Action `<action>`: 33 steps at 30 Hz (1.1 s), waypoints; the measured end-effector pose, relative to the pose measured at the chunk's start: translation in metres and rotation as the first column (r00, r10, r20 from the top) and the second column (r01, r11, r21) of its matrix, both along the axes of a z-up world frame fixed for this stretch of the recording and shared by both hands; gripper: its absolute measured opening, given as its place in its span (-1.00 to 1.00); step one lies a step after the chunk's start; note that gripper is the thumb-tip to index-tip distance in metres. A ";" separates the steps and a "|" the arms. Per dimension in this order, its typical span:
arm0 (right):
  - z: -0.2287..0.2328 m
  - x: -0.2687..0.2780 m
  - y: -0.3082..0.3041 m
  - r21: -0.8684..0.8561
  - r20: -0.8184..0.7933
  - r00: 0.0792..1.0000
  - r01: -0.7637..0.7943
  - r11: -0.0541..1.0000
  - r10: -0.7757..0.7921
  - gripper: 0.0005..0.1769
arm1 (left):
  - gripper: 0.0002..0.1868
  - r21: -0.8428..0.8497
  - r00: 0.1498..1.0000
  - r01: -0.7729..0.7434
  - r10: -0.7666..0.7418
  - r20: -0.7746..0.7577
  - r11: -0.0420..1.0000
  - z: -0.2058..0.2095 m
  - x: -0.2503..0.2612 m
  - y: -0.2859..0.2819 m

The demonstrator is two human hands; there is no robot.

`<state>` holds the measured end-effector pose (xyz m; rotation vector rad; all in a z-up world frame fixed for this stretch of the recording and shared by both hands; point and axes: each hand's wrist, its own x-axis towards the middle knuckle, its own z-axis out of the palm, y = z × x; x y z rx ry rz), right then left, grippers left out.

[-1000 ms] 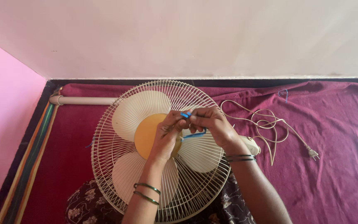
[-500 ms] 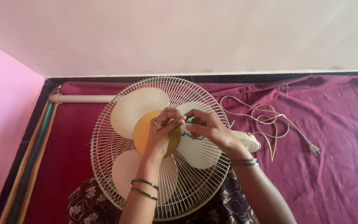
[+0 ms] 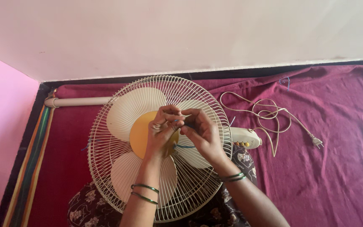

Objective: The person sits on the floor and secures the front grill of a white electric fan using blue zip ties. They thread the ties through the grill and tighten them by hand.

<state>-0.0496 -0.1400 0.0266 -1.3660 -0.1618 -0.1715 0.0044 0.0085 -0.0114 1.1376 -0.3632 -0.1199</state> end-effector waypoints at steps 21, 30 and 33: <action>-0.006 -0.004 -0.015 -0.246 0.122 0.972 0.228 0.942 -0.203 -0.71 | -0.85 0.040 0.991 -0.038 0.043 -0.125 0.998 -0.008 0.000 0.004; -0.001 -0.001 -0.019 -0.345 0.155 0.966 0.251 0.905 -0.208 -0.83 | -0.87 0.047 0.993 -0.021 0.026 -0.119 0.999 -0.009 -0.001 0.003; -0.003 -0.001 -0.016 -0.367 0.164 0.959 0.276 0.888 -0.231 -0.89 | -0.87 0.044 0.994 -0.015 0.020 -0.104 0.999 -0.010 -0.001 0.003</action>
